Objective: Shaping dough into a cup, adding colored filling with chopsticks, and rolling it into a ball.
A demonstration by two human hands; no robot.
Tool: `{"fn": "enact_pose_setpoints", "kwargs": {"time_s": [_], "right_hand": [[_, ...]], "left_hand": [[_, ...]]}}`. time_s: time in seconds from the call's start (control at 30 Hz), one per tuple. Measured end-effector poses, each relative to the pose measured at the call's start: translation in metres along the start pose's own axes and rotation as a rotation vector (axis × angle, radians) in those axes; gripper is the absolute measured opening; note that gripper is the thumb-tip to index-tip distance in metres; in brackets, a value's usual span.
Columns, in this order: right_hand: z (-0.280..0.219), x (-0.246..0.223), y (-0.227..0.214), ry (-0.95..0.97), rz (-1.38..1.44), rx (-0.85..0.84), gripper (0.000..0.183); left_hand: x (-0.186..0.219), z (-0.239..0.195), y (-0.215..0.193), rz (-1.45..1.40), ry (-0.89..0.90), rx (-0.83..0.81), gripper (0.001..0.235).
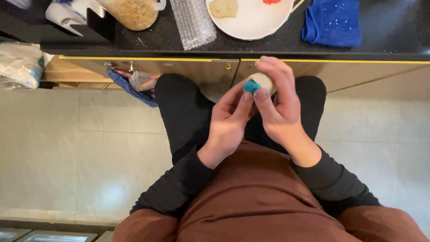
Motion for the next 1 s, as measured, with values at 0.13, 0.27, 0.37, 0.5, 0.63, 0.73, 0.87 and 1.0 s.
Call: {"fn": "enact_pose_setpoints", "kwargs": {"time_s": [0.13,0.27,0.37,0.5,0.63,0.73,0.87,1.0], "right_hand": [[-0.002,-0.001,-0.011,0.000,-0.023,0.060,0.032],[-0.004,-0.004,-0.015,0.031,-0.019,0.043,0.029],[-0.003,-0.011,-0.015,-0.037,-0.044,0.055,0.023],[-0.008,-0.009,-0.014,-0.159,-0.075,0.117,0.014],[-0.007,-0.009,-0.016,-0.117,-0.007,0.134,0.014],[-0.009,-0.002,-0.018,-0.023,0.138,0.079,0.013],[-0.009,-0.006,-0.022,-0.065,0.062,0.130,0.019],[-0.009,0.002,-0.016,0.065,0.116,0.114,0.010]], "left_hand": [[-0.004,0.005,-0.013,0.012,0.023,0.005,0.034],[0.004,0.008,-0.020,0.154,0.159,-0.036,0.039],[0.022,0.003,-0.011,0.245,0.230,-0.061,0.038],[0.032,0.004,-0.013,0.398,0.328,-0.043,0.035],[0.045,0.002,-0.006,0.471,0.394,-0.053,0.034],[0.054,-0.002,0.001,0.483,0.407,-0.093,0.038],[0.039,-0.002,0.000,0.246,0.177,-0.145,0.040],[-0.011,0.009,-0.023,-0.087,-0.209,-0.005,0.039]]}}
Point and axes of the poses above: each hand's wrist, its own z-axis towards the middle knuckle, its own y-axis out of the palm, x = y × z, the point moved 8 cm from there along z, towards the middle knuckle, and after that the axes turned 3 degrees about z, right-handed, at the moved point
